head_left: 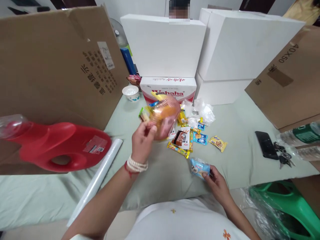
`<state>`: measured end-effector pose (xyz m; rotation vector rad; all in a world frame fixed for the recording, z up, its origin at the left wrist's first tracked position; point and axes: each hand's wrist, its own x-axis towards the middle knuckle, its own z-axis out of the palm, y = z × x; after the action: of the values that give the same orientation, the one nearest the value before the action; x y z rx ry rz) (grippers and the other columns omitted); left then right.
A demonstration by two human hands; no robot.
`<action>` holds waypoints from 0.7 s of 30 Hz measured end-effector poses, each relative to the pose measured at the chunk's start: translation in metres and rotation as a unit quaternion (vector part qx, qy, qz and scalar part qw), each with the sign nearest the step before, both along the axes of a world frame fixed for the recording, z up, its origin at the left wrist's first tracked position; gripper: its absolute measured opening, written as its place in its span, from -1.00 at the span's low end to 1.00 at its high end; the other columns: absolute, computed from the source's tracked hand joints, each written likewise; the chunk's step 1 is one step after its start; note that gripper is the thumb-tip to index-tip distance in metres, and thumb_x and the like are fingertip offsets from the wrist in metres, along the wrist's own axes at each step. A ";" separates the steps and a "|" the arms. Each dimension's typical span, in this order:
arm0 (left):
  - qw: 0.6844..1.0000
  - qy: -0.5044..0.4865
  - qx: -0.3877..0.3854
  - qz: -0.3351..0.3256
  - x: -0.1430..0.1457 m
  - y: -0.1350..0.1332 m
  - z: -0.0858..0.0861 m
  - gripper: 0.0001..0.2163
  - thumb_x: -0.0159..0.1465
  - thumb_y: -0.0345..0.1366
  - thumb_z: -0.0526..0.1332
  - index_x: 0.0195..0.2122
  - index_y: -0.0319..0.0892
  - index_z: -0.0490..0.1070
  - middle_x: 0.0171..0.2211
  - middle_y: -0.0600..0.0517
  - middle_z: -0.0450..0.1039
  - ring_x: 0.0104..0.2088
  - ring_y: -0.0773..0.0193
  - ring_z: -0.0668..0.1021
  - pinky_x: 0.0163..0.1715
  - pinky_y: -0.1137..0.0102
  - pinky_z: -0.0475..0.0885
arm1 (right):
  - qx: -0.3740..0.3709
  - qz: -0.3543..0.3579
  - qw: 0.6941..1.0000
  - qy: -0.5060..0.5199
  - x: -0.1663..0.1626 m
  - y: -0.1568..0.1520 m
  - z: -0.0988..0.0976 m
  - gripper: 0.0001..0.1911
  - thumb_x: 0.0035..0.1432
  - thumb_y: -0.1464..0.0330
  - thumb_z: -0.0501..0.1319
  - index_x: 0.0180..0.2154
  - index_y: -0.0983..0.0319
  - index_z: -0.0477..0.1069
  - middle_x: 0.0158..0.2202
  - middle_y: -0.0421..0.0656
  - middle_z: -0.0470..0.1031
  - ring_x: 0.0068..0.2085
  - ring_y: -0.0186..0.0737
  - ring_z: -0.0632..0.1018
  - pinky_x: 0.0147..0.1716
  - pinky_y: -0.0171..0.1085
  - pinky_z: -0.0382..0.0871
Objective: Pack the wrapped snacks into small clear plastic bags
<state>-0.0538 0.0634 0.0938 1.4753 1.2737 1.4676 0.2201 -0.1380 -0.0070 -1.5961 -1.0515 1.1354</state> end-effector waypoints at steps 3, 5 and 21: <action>0.916 -0.363 -0.167 0.034 0.023 0.044 -0.012 -0.90 0.28 -0.30 0.31 -0.36 -0.17 0.44 -0.51 0.15 0.39 -0.47 0.39 0.44 -0.34 0.51 0.39 | 0.011 -0.001 1.000 -0.001 -0.001 -0.003 0.001 -0.58 0.25 0.02 0.29 -0.04 0.18 0.47 -0.11 -0.07 0.62 -0.14 -0.08 0.60 -0.03 -0.16 0.52; 0.868 -0.437 -0.230 0.049 0.035 0.064 -0.024 -0.87 0.33 -0.38 0.16 -0.37 -0.19 0.42 -0.54 0.12 0.40 -0.48 0.37 0.49 -0.30 0.48 0.46 | 0.014 -0.002 1.000 -0.003 -0.001 -0.005 0.000 -0.58 0.27 0.01 0.28 -0.03 0.18 0.48 -0.10 -0.06 0.62 -0.12 -0.07 0.60 -0.04 -0.16 0.52; 0.949 0.065 0.082 -0.299 -0.042 -0.103 -0.009 -0.89 0.21 -0.35 0.38 -0.27 -0.11 0.47 -0.43 0.08 0.42 -0.37 0.26 0.41 -0.29 0.33 0.32 | 0.074 -0.264 0.951 0.147 0.101 -0.025 0.048 -0.56 0.04 0.14 0.50 -0.01 0.06 0.63 0.00 -0.09 0.65 -0.04 -0.06 0.64 0.01 -0.15 0.51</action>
<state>-0.0959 -0.0394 0.0853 1.8827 0.6821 1.0953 0.3207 -0.1633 0.0408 -1.4151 -0.4599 0.8650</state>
